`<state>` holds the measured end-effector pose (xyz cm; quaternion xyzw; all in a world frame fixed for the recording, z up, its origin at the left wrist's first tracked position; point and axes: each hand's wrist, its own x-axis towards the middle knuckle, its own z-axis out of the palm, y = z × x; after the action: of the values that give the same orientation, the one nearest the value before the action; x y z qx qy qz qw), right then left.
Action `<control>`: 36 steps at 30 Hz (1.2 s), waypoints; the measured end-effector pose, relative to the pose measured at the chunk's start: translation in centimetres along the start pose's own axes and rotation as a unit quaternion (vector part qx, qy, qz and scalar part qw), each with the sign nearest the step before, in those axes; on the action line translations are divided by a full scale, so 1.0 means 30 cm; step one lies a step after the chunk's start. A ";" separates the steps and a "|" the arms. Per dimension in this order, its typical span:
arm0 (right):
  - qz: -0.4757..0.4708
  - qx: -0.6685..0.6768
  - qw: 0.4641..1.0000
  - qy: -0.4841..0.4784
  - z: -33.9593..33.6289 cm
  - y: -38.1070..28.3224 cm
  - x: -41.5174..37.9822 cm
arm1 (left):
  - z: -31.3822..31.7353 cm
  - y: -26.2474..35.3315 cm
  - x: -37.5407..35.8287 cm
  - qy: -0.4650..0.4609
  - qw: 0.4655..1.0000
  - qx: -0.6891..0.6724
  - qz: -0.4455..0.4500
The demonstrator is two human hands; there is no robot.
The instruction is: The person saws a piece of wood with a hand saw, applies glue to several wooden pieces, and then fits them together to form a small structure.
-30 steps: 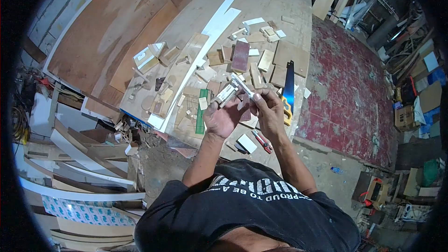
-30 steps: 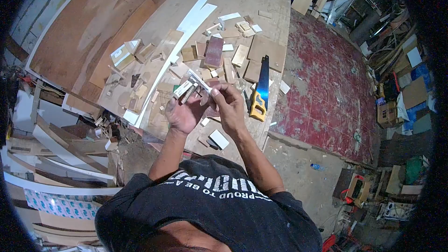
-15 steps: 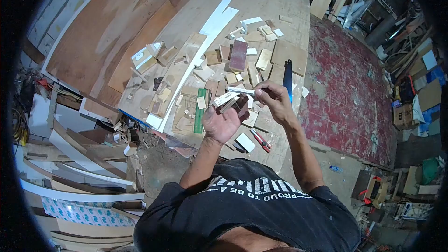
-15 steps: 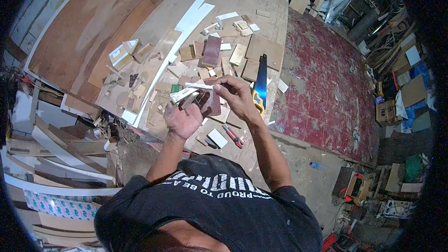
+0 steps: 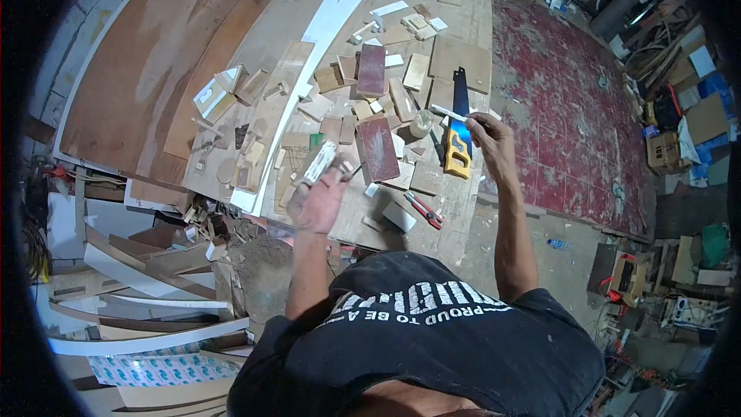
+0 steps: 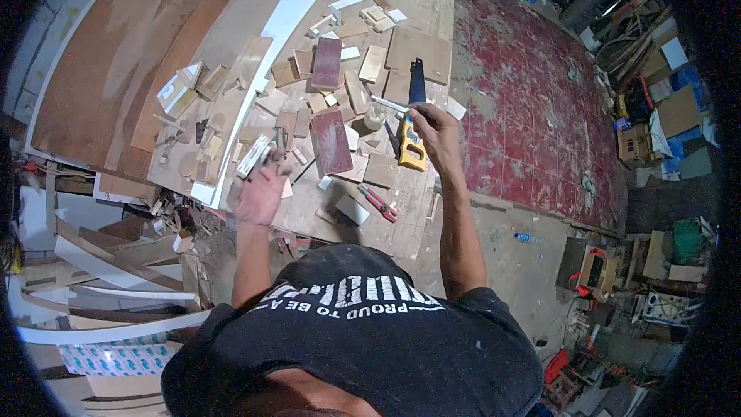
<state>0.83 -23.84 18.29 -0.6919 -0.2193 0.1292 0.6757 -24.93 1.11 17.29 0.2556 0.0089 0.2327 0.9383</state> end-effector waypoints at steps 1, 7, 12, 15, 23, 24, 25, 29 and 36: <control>-0.041 -0.128 0.991 0.022 -0.022 0.115 0.027 | -0.027 0.016 -0.017 0.023 0.998 0.057 0.014; -0.142 -0.444 0.885 -0.016 0.022 0.417 0.215 | -0.021 0.121 -0.126 0.139 0.921 0.356 0.082; -0.179 -0.552 0.803 -0.137 0.098 0.556 0.357 | 0.009 0.174 -0.200 0.198 0.892 0.389 0.120; -0.166 -0.616 0.723 -0.267 0.156 0.542 0.379 | 0.021 0.200 -0.247 0.208 0.869 0.428 0.133; -0.276 -0.682 0.642 -0.214 0.198 0.565 0.340 | 0.034 0.207 -0.329 0.278 0.851 0.422 0.141; -0.281 -0.679 0.643 -0.216 0.188 0.594 0.362 | 0.040 0.208 -0.326 0.292 0.844 0.431 0.131; -0.270 -0.631 0.689 -0.232 0.172 0.650 0.393 | 0.047 0.208 -0.324 0.295 0.844 0.431 0.122; -0.166 -0.498 0.825 -0.207 0.194 0.618 0.410 | 0.036 0.216 -0.306 0.287 0.834 0.457 0.118; -0.079 -0.363 0.918 -0.139 0.136 0.564 0.365 | 0.020 0.208 -0.272 0.266 0.836 0.461 0.135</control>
<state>10.59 -14.87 2.59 -0.8451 -0.3967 0.0820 0.3488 -34.83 1.97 19.99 0.5854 0.3296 0.3847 0.6330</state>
